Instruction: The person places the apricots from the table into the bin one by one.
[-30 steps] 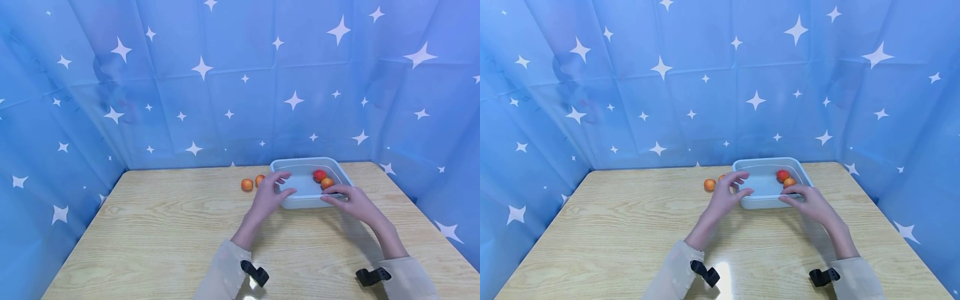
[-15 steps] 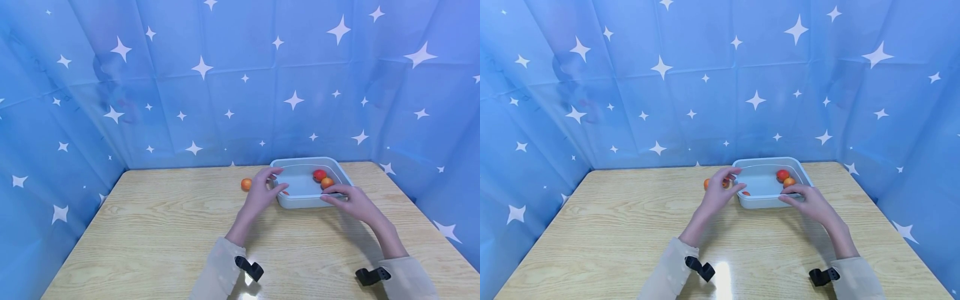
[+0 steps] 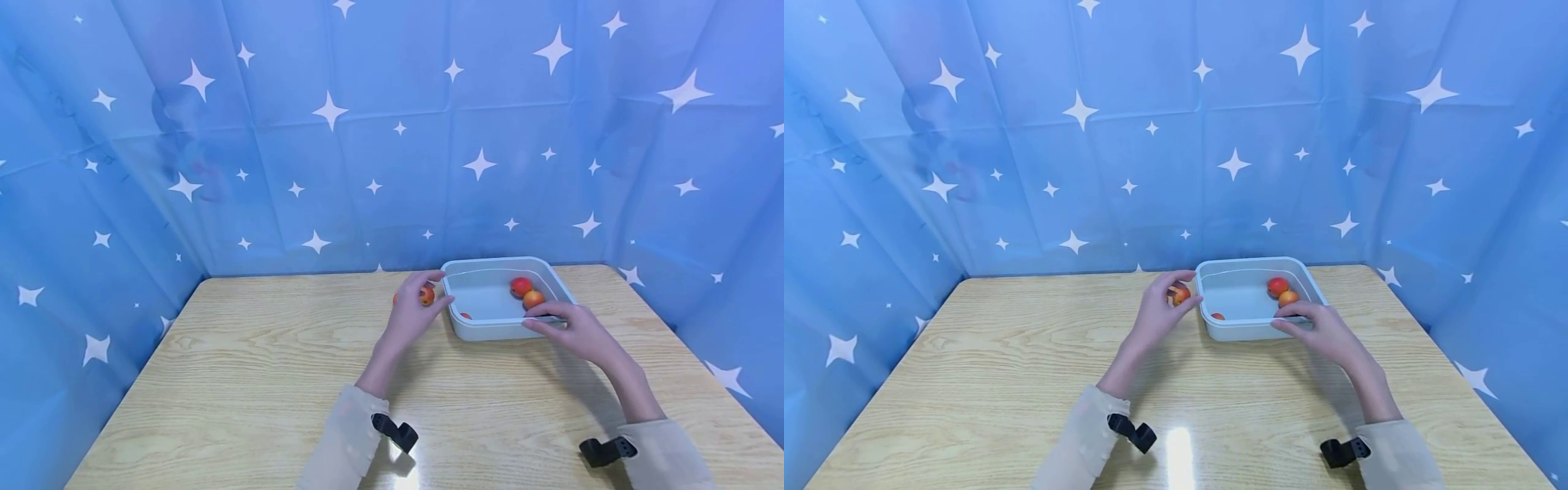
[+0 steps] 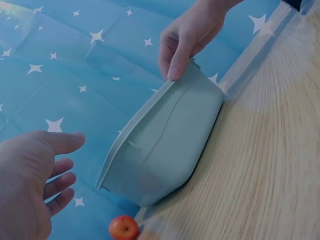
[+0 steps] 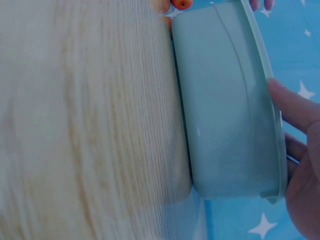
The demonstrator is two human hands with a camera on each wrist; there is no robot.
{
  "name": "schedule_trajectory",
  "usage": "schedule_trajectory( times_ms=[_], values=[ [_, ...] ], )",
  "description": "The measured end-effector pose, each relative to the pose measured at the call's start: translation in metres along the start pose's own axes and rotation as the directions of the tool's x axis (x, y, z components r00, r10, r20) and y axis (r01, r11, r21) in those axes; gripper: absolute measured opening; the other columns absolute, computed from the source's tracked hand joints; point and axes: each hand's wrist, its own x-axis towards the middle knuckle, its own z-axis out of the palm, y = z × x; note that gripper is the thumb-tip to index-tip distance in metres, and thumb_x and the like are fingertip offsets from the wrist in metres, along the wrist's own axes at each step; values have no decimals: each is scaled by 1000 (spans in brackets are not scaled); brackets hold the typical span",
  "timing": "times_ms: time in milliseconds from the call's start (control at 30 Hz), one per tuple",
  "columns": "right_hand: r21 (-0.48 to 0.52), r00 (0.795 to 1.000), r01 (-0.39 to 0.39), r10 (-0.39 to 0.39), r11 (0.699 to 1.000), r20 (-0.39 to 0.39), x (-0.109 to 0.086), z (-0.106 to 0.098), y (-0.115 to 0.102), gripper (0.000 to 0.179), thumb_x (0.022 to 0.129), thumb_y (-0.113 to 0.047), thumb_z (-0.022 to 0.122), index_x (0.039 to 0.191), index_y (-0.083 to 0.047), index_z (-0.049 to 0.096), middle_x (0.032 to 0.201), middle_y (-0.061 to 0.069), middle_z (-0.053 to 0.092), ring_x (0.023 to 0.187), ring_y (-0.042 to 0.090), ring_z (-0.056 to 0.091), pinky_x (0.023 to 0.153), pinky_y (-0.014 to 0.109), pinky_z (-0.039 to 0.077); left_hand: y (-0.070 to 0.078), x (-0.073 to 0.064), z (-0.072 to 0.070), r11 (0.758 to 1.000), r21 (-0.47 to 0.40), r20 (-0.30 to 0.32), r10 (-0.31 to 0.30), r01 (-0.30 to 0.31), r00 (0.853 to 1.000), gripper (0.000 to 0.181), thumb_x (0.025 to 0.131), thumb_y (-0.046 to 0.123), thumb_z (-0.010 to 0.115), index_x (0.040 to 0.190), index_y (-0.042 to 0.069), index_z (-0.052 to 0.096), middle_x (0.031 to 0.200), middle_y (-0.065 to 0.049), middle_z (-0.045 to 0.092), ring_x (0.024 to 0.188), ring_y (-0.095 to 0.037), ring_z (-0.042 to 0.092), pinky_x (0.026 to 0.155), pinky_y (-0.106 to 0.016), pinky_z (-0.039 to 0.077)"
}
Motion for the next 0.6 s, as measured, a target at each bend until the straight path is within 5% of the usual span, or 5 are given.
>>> schedule_trajectory(
  times_ms=[233, 600],
  values=[
    [2, 1000, -11, 11, 1000, 6, 0, -1, -2, 15, 92, -22, 76, 106, -15, 77, 97, -4, 72, 88, 10, 56, 73, 26, 50, -5, 1, -8, 999, 25, -39, -18, 19, 999, 40, 87, 10, 80, 126, 7, 67, 121, -8, 65, 105, -27, 61, 86, -34, 55],
    [13, 1000, -1, 1, 1000, 5, -1, -2, -2, 14, 92, -20, 76, 105, -15, 78, 98, -4, 71, 86, 11, 56, 71, 26, 48, -17, 1, -20, 1000, 4, -56, -22, 22, 998, 41, 87, 8, 79, 127, 6, 67, 124, -12, 64, 111, -36, 57, 92, -52, 51]
  ],
)
